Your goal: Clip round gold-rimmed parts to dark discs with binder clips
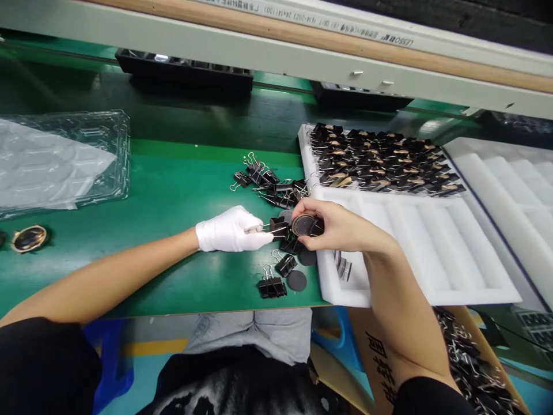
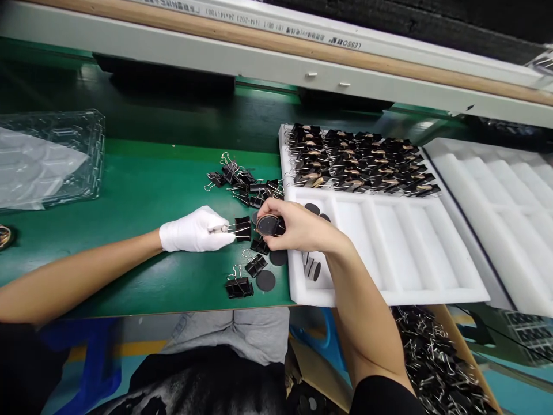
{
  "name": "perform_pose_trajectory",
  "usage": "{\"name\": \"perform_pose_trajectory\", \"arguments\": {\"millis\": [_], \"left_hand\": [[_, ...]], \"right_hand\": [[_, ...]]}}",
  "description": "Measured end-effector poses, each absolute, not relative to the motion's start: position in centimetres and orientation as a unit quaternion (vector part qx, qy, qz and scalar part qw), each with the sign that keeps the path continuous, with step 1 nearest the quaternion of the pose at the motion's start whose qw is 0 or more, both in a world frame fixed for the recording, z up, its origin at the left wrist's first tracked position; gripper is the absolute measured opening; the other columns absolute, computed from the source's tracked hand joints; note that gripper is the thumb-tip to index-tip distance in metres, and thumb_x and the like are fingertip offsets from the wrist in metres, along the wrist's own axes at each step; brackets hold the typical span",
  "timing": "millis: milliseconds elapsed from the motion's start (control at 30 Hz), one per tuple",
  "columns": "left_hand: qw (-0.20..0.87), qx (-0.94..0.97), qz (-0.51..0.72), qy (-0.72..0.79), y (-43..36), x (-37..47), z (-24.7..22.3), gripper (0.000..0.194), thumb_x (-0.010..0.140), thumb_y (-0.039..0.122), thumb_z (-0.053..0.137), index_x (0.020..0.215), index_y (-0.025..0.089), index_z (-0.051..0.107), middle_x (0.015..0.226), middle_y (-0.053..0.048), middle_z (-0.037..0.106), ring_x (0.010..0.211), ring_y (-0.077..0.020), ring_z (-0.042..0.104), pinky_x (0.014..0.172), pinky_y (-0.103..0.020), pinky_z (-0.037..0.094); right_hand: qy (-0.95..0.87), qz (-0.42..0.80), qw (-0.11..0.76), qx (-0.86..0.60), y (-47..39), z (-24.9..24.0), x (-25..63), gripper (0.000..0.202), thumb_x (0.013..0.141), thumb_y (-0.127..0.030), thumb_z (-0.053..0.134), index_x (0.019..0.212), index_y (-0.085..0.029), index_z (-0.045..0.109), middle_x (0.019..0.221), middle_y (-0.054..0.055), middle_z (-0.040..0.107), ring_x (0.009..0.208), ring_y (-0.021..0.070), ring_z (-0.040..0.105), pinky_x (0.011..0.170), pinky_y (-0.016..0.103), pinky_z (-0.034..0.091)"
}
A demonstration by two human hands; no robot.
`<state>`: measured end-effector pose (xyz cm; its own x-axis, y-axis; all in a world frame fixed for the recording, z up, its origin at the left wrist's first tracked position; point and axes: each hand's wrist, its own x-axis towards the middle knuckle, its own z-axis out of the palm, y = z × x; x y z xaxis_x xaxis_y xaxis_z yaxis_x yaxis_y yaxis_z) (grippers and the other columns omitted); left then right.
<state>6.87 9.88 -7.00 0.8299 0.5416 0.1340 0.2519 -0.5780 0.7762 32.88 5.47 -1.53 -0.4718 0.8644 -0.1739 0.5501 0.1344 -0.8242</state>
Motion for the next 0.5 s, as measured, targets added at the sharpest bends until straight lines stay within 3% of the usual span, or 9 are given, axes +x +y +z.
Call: {"name": "perform_pose_trajectory", "arguments": {"millis": [167,500], "left_hand": [[0.397,0.881,0.16,0.2,9.7,6.8,-7.6,0.051,0.092,0.046,0.056,0.052,0.019,0.041,0.049,0.006,0.035,0.048,-0.0077,0.027,0.049,-0.027,0.021],[0.387,0.887,0.163,0.192,9.4,7.0,-8.2,0.049,0.091,0.045,0.058,0.053,0.019,0.041,0.05,0.006,0.036,0.048,-0.0075,0.027,0.05,-0.028,0.021]], "right_hand": [[-0.776,0.414,0.121,-0.459,5.0,-1.5,32.2,0.052,0.071,-0.008,0.065,0.118,-0.027,0.056,0.083,-0.005,0.07,0.069,0.0168,0.06,0.065,0.028,0.045],[-0.797,0.385,0.095,-0.455,4.0,-1.1,30.8,0.043,0.078,-0.008,0.06,0.117,-0.026,0.054,0.078,-0.004,0.059,0.065,0.0161,0.052,0.061,0.029,0.035]]}}
